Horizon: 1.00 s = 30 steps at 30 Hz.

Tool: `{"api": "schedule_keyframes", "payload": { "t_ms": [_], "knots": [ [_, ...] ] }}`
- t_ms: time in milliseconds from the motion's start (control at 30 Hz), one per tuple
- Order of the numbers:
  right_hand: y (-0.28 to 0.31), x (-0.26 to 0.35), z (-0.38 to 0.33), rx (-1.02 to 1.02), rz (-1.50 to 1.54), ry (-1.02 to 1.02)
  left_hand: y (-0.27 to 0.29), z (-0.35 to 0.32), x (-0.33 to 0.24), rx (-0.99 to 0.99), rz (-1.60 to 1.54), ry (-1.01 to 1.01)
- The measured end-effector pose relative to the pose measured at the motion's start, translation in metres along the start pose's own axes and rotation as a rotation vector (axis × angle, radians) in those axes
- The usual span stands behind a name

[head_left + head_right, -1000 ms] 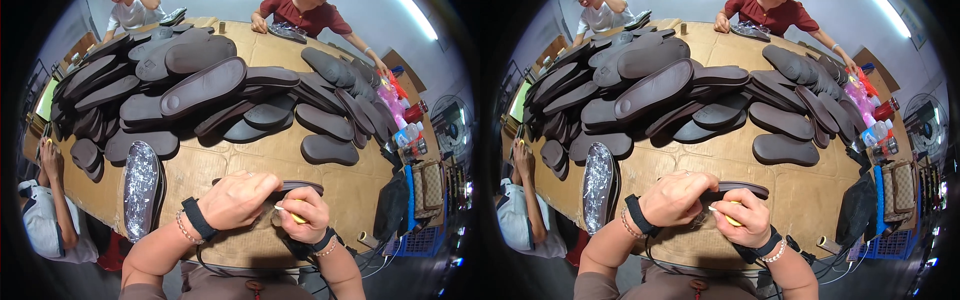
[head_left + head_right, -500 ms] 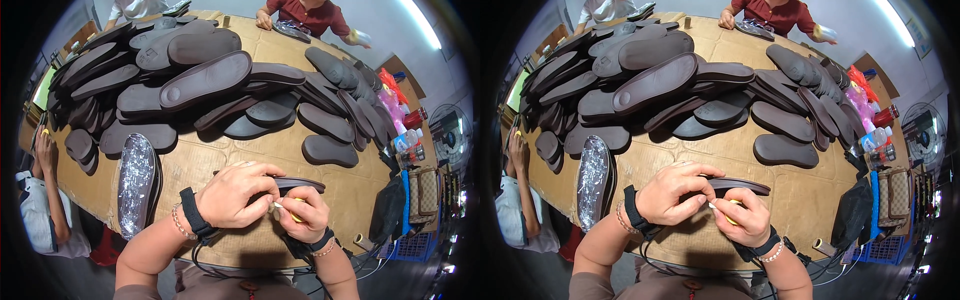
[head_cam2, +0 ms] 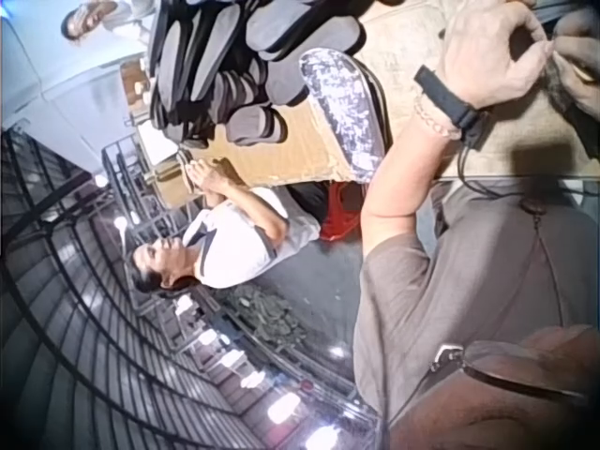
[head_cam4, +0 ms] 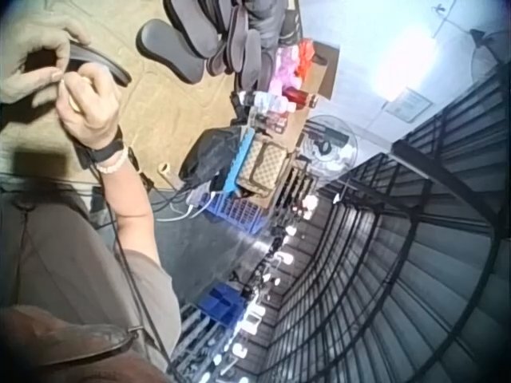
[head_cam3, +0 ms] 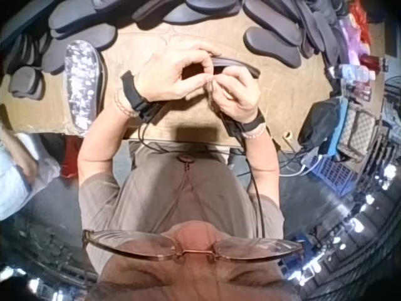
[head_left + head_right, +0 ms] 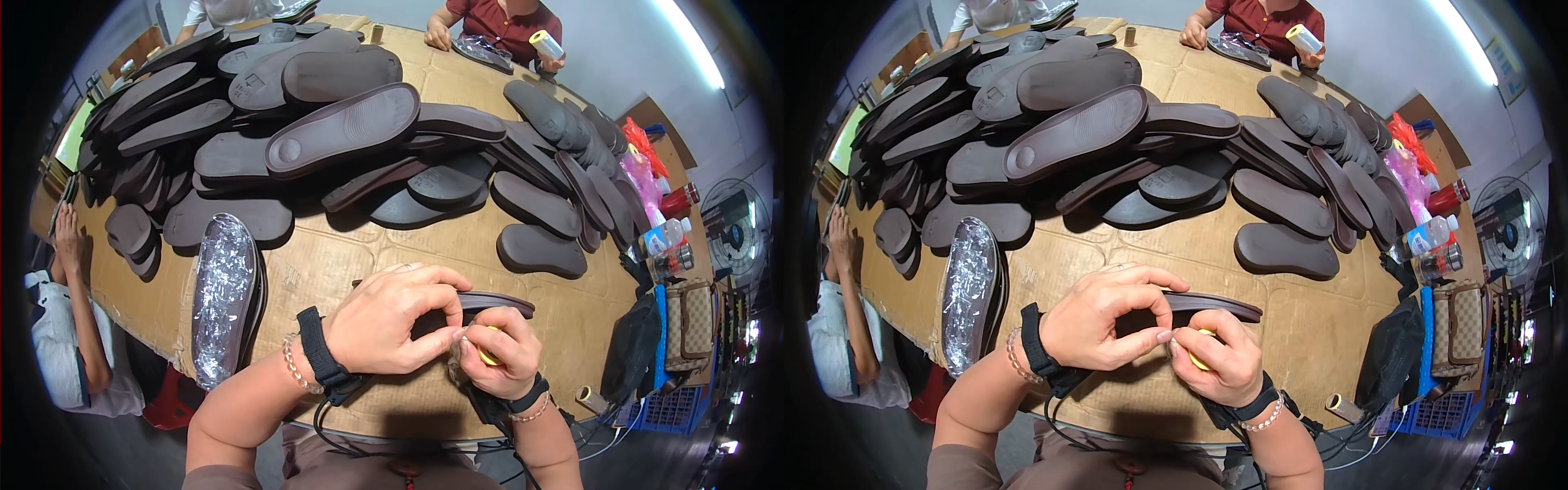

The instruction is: Assembling shoe soles by wrapping components in plastic and applying adhesive tape to edges.

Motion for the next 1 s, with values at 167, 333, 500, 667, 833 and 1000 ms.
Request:
{"api": "schedule_keyframes", "payload": {
  "t_ms": [167,333,500,667,833,1000],
  "knots": [
    [-0.002,-0.004,0.000,-0.061,0.029,-0.060,0.011,0.003,-0.005,-0.076,-0.030,0.045],
    [0.003,-0.017,-0.002,0.012,-0.016,-0.188,0.028,0.005,-0.036,-0.076,0.218,-0.186],
    [0.004,-0.014,0.003,-0.063,0.028,-0.149,0.059,-0.062,-0.139,-0.198,0.428,-0.457],
    [0.005,-0.021,0.001,-0.060,0.004,-0.137,0.076,-0.063,-0.172,-0.083,0.402,-0.394],
    [0.008,-0.014,0.007,-0.056,0.020,-0.138,0.059,-0.054,-0.175,-0.109,0.299,-0.486],
    [0.004,-0.017,-0.001,-0.034,0.050,-0.190,0.028,-0.001,-0.082,-0.092,0.312,-0.202]
  ]
}}
Point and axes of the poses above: each hand's wrist, its own z-axis towards the middle knuckle, its own y-axis out of the back of the hand, x = y × z, the point moved 7 cm from there along z, towards the middle knuckle
